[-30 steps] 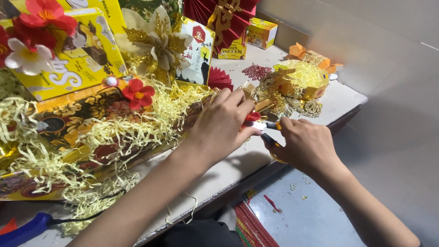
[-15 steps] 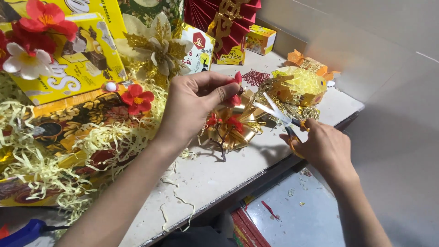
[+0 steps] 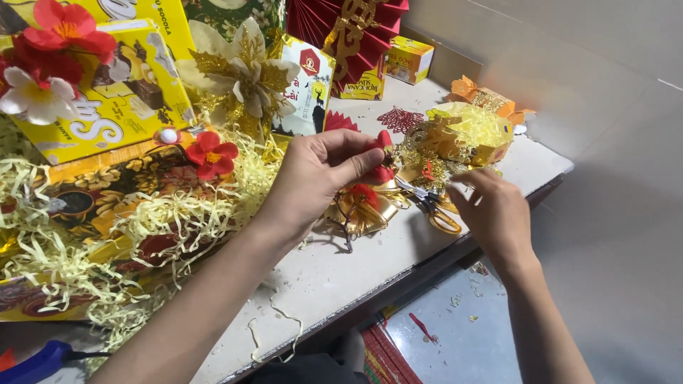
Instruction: The person uses a hot glue gun to attach red artificial flowers to a gift basket filled with yellow shredded paper and various gift boxes. They also use scissors to trim a gold ribbon and attach it to the arrangement.
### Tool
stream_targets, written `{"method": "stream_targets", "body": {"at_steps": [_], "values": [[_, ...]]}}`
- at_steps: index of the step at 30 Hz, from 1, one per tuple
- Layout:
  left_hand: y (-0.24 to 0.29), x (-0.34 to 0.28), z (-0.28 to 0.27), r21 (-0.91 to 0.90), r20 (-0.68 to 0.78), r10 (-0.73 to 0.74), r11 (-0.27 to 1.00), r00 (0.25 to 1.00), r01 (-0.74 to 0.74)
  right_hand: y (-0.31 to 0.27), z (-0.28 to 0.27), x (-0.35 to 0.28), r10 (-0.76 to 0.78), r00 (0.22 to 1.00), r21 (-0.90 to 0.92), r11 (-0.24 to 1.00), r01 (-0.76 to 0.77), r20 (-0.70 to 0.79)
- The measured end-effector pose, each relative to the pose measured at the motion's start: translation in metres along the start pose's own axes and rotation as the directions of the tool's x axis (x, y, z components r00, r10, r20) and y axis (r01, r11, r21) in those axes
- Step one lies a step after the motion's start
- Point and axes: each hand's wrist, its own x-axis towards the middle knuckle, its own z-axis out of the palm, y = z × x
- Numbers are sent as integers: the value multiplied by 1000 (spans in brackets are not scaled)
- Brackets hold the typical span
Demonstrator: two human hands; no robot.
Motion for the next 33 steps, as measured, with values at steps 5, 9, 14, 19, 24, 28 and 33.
{"method": "stream_targets", "body": {"at_steps": [5,9,14,19,24,28,33], "values": [[1,-5,10,109,47,27,994,998,-32,-64,-30,-15,-290,878,439,779,448,-380],[3,-9,17,251,133,91,960,987,-122,-87,-29,-17,-421,753,332,711,620,-507],[3,-11,19,255,172,64,961,983,-107,-89,-29,-13,-467,715,319,671,670,-519],[-3,-12,19,172,243,-30,985,970,-12,-80,-29,-14,-367,889,764,479,432,-273],[-4,-16,18,18,308,-130,991,942,131,-71,-21,-14,-377,919,966,175,191,-113],[10,-17,21,45,309,-66,997,949,55,-72,-20,-15,-285,946,918,312,244,-155],[13,-18,22,509,357,135,802,924,-314,-76,-18,-19,-239,960,844,475,247,-147]]}}
